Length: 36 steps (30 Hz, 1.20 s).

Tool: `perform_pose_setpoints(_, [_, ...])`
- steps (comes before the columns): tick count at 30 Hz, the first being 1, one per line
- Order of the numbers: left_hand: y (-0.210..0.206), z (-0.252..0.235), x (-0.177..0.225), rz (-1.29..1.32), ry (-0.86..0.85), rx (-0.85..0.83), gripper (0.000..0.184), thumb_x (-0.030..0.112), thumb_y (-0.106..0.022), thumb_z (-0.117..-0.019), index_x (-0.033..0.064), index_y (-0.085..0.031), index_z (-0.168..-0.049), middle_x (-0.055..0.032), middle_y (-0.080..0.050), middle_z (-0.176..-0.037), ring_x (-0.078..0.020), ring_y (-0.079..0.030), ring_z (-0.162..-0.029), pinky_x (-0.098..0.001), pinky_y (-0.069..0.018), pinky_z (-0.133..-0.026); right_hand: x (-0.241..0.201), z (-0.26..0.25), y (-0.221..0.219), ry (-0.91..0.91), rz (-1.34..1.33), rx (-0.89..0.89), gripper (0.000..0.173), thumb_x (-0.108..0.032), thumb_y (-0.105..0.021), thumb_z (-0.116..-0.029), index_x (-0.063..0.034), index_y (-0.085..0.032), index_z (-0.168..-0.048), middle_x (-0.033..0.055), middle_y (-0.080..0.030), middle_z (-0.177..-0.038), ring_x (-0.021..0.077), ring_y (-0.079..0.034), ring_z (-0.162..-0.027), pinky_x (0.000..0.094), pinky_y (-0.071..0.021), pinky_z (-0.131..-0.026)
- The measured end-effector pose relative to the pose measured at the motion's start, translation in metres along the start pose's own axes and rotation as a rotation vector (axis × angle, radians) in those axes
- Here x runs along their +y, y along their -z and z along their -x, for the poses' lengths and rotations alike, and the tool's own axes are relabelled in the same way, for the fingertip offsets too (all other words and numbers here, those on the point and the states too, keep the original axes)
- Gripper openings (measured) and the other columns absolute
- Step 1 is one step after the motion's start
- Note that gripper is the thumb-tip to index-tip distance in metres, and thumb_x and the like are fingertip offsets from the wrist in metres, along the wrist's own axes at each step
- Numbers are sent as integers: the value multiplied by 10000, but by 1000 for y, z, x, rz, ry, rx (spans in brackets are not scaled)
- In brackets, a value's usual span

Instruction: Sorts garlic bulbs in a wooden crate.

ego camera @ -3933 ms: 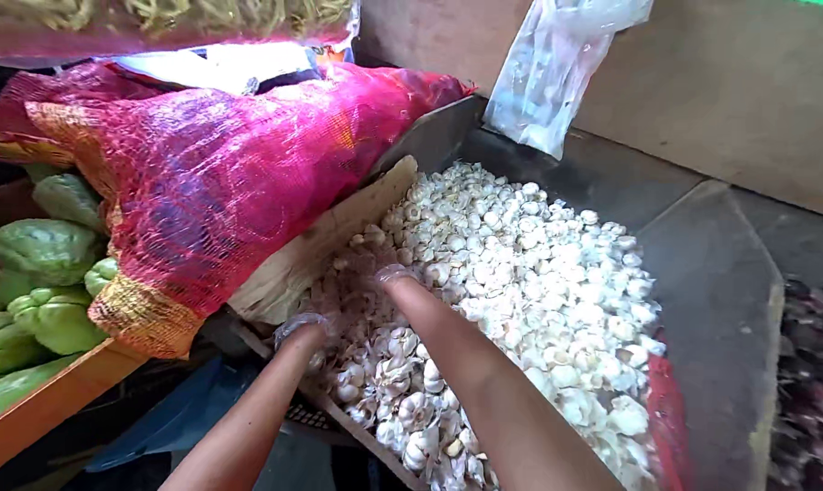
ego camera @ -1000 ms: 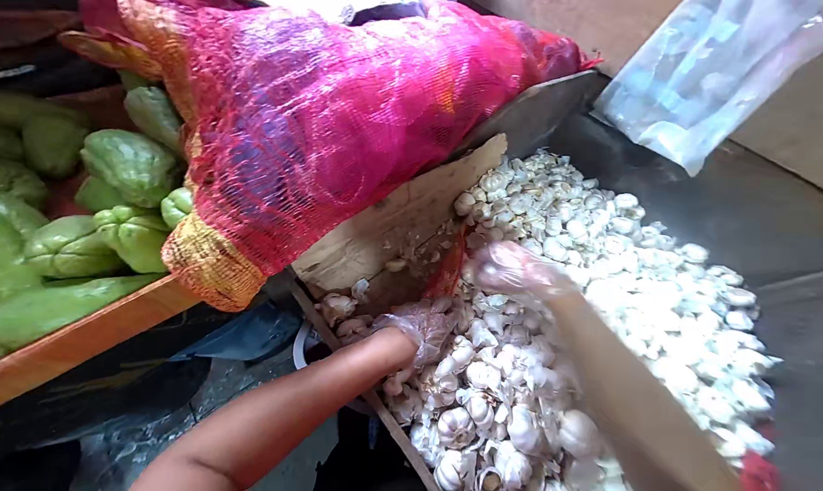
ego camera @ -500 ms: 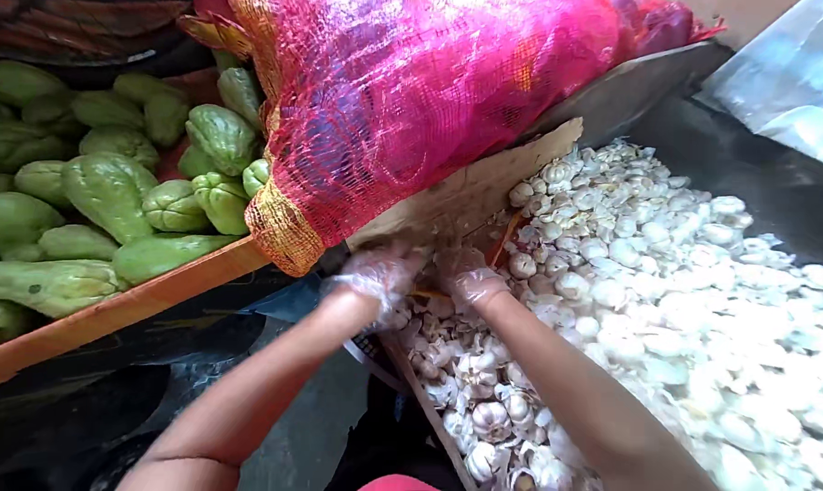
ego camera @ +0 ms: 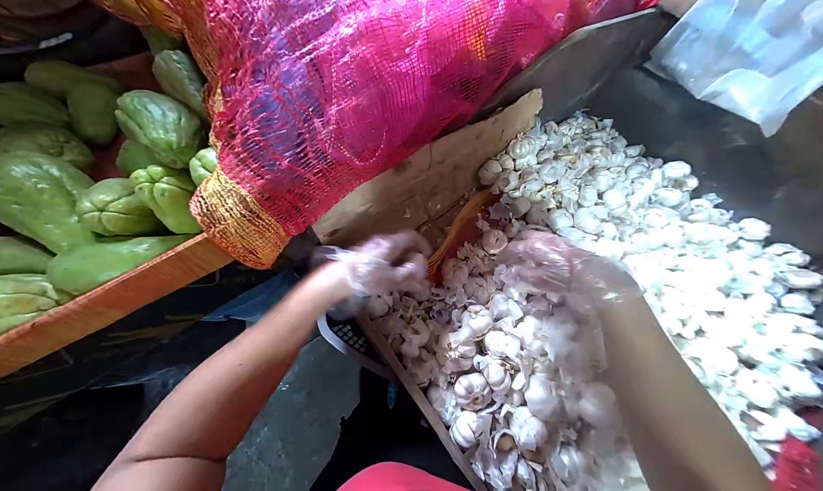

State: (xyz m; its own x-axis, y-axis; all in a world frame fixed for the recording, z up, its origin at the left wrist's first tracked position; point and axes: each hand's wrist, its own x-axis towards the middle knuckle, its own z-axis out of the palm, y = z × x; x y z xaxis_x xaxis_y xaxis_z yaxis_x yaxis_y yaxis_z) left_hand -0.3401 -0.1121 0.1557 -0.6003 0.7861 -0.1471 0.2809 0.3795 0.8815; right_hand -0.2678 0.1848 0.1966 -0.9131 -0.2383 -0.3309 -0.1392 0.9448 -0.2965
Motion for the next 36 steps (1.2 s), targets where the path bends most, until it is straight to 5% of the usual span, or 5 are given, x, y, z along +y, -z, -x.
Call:
perform_pose_setpoints(5, [-62,-39,51,-47,-113,-119,594,215,-612,-1031,70,-395,-1565,-214,-533,-1477,-320,-594,-1284,-510,-453,-1097,2,5,2,18,-27,489,311,-40,-557,-994,-15,-685,-1277,219,-674,-1231,391,-625,-1181,570,-481,-1018])
perform_pose_setpoints(8, [-39,-34,31,-375,-76,91,668,222,-759,-917,213,-475,-1521,-155,-554,-1446,-340,-646,-1175,-577,-547,-931,-6,7,-5,86,-44,613,258,-22,-578,-961,21,-712,-1178,220,-697,-1154,382,-659,-1108,559,-513,-973])
perform_pose_setpoints(18, [14,-43,7,-724,455,-114,329,209,-664,-992,5,-662,-1249,-247,-649,-1273,-432,-596,-1234,-649,-444,-1021,-157,-76,-92,229,-42,-181,547,-234,-568,-1020,-123,-459,-1544,130,-401,-1619,381,-362,-1485,636,-321,-1157])
perform_pose_setpoints(24, [3,-40,-18,-750,502,-82,383,175,-681,-969,18,-622,-1314,-247,-643,-1287,-434,-599,-1230,-651,-454,-1003,-130,-50,-90,409,88,-212,315,-308,-621,-977,-84,-726,-1173,152,-562,-1456,441,-452,-1386,679,-383,-1069])
perform_pose_setpoints(36, [6,-19,-52,-706,415,-109,277,165,-652,-974,92,-671,-1240,-189,-671,-1257,-385,-610,-1228,-613,-460,-1022,-58,-3,-55,39,264,-379,535,-586,-578,-961,-165,-711,-1262,146,-549,-1460,429,-458,-1375,688,-367,-1068])
